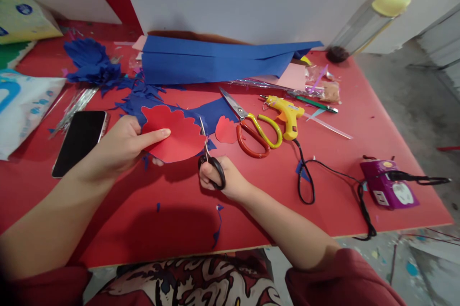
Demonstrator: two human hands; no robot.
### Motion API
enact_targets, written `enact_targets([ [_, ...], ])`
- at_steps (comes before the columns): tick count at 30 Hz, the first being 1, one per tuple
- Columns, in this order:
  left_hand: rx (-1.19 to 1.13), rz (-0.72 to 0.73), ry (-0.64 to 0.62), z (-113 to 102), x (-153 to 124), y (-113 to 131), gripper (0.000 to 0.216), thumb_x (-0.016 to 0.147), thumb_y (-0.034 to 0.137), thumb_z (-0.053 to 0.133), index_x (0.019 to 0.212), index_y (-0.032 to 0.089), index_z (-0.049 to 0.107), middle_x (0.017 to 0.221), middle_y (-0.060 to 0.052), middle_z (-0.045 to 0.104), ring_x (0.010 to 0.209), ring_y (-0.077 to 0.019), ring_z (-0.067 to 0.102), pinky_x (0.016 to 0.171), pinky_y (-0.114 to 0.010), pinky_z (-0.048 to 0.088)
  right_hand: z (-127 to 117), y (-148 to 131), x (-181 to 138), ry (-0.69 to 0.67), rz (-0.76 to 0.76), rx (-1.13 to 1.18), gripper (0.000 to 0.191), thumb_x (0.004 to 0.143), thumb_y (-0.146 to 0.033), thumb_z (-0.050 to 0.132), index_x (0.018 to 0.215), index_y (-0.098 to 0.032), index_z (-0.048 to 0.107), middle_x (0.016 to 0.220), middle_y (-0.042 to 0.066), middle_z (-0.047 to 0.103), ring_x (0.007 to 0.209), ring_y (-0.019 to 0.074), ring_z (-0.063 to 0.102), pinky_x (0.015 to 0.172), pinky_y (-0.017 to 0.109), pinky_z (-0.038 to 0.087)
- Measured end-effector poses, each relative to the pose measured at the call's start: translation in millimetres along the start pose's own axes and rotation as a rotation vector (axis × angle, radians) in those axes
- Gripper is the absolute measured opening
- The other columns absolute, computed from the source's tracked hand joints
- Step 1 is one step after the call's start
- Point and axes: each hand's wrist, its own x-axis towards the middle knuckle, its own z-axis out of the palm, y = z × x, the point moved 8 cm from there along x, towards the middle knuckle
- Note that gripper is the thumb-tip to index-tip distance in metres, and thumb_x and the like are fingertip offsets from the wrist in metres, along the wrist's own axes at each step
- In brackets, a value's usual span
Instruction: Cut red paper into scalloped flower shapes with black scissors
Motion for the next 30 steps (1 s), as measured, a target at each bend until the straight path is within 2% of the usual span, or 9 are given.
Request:
enact_targets([
  [3,0.04,-0.001,-0.018,-2.2,-1.5,5.5,0.011,0.068,0.024,0.065,0.069,0.014,0.063,0.059,0.001,0.066,0.042,-0.0132,0.06,0.04,-0.021,0.052,2.3,0.4,-1.0,-0.042,0.003,0.023,0.057,0.078,-0.07,0.045,0.054,-0.018,0.042,0.044,-0.005,0.038,0.038,0.0064,0.031,0.042,0.024,0.026],
  [6,0.063,0.0,-0.038,-3.2,-3.7,11.9,0.013,0.069,0.02,0.063,0.061,0.011,0.059,0.05,0.002,0.062,0.04,-0.0095,0.056,0.038,-0.016,0.047,7.5,2.2,-2.1,-0.127,-0.001,0.072,0.057,0.083,-0.068,0.039,0.06,-0.016,0.046,0.048,-0.003,0.042,0.041,0.0072,0.035,0.044,0.024,0.026],
  [10,0.134,0.009,-0.079,-4.4,-3.4,12.8,0.018,0.071,0.021,0.061,0.056,0.012,0.058,0.046,0.002,0.061,0.039,-0.0088,0.055,0.039,-0.016,0.045,12.0,10.9,-3.1,-0.201,0.047,0.146,0.057,0.082,-0.069,0.039,0.067,-0.015,0.049,0.053,-0.003,0.044,0.043,0.0069,0.035,0.045,0.023,0.03],
  [15,0.183,0.002,-0.119,-6.8,0.8,2.9,0.014,0.066,0.027,0.064,0.062,0.015,0.064,0.055,-0.001,0.066,0.044,-0.0136,0.06,0.045,-0.021,0.049,12.4,14.7,-3.8,-0.214,0.06,0.147,0.059,0.081,-0.071,0.037,0.069,-0.015,0.05,0.055,-0.003,0.045,0.042,0.0065,0.034,0.044,0.023,0.031],
  [21,0.172,-0.015,-0.104,-8.5,3.1,-0.7,0.01,0.062,0.022,0.063,0.067,0.016,0.068,0.062,-0.001,0.068,0.049,-0.0154,0.063,0.047,-0.021,0.05,12.0,10.8,-3.5,-0.215,0.044,0.121,0.057,0.083,-0.069,0.036,0.068,-0.015,0.048,0.054,-0.004,0.044,0.043,0.007,0.035,0.044,0.023,0.031],
  [25,0.159,-0.037,-0.116,-7.9,3.8,-2.1,0.008,0.062,0.022,0.065,0.064,0.015,0.067,0.058,-0.002,0.067,0.044,-0.0146,0.061,0.042,-0.019,0.047,12.2,8.5,-2.9,-0.215,0.032,0.108,0.056,0.083,-0.068,0.037,0.066,-0.016,0.047,0.053,-0.004,0.042,0.043,0.0071,0.035,0.044,0.023,0.03],
  [30,0.201,-0.021,-0.135,-9.0,5.3,-3.3,0.011,0.064,0.024,0.065,0.068,0.015,0.069,0.066,-0.003,0.071,0.051,-0.016,0.064,0.05,-0.021,0.052,10.8,4.4,-2.1,-0.173,0.023,0.106,0.055,0.082,-0.068,0.04,0.064,-0.017,0.045,0.049,-0.005,0.04,0.043,0.0075,0.034,0.044,0.023,0.028],
])
